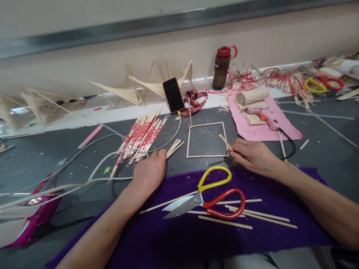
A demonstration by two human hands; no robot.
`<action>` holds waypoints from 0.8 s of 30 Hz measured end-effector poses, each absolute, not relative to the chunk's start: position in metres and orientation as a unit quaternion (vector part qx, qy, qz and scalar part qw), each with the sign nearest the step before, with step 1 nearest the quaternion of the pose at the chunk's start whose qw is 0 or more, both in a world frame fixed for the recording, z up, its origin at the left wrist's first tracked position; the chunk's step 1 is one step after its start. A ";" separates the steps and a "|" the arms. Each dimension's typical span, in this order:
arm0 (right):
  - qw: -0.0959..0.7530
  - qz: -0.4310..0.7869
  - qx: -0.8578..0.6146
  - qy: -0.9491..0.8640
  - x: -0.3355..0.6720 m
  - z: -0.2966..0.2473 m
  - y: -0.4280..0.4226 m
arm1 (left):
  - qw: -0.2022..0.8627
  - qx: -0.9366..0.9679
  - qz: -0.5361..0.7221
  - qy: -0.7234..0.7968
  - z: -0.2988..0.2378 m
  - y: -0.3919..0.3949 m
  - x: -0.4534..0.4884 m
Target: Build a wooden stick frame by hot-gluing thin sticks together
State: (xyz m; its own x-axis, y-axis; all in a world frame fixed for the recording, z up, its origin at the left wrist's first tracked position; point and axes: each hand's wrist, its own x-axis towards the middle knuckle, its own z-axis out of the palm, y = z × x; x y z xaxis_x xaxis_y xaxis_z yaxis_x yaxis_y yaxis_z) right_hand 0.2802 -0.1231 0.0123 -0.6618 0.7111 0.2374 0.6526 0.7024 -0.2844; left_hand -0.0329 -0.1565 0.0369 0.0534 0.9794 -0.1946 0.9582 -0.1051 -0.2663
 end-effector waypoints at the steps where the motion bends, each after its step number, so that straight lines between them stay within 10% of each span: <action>1: 0.169 0.089 -0.377 -0.907 0.280 0.012 -0.123 | 0.032 -0.725 0.162 -0.668 0.038 -0.158 -0.033; 16: 0.336 0.246 -0.427 -0.802 0.279 0.027 -0.117 | -0.068 -0.802 -0.072 -0.590 0.065 -0.149 -0.022; 24: 0.376 0.539 -0.448 -0.606 0.274 0.021 -0.115 | -0.326 -0.788 -0.163 -0.497 0.073 -0.132 0.034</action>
State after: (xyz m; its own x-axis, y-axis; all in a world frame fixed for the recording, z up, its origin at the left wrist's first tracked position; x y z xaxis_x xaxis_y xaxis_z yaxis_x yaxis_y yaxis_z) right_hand 0.2742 -0.1153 0.0205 -0.3149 0.9487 -0.0276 0.1371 0.0167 -0.9904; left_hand 0.0344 -0.1319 0.0727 0.4541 0.8884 -0.0672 0.6767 -0.2948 0.6746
